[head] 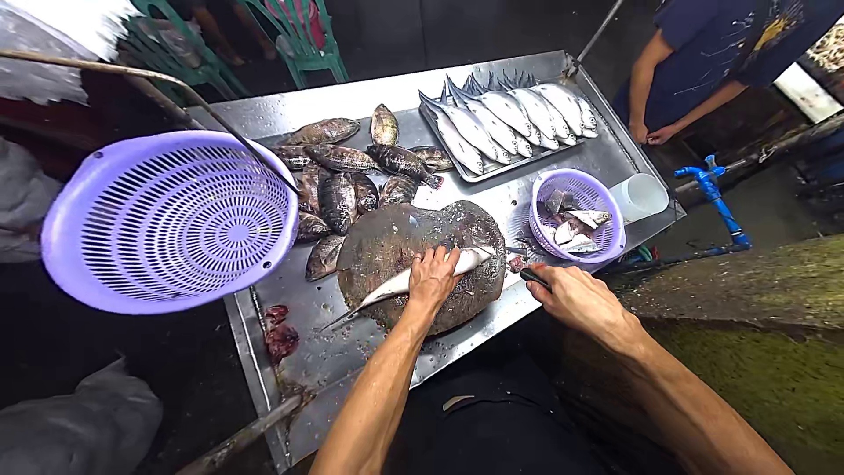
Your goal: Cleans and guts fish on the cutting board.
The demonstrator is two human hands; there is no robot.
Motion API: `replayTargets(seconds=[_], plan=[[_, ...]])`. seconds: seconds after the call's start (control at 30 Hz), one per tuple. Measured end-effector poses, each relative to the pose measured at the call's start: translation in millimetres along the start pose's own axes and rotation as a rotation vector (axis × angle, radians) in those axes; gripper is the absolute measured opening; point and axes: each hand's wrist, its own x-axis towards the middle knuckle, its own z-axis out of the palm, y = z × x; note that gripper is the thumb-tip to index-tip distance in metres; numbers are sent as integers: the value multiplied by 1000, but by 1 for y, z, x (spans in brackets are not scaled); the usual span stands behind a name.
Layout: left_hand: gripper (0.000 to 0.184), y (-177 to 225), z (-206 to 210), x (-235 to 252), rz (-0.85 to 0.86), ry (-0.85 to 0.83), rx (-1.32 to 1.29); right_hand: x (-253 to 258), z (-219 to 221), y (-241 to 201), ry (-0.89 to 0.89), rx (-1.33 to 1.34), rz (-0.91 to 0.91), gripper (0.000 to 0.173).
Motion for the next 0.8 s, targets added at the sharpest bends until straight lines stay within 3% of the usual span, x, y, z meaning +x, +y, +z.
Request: replayTargets(seconds=[0.3,0.53,0.8], plan=[[48,1,-6,4,-46,-37,-41,-6,3,-10,-36,-80,-1,44],[48,2,-1,4,-52,26,-26,-1,-4,-17,-66,-123,-14,43],[47,5,20,-9,-6,217,24,31,18,-37,36,-233,-121,44]])
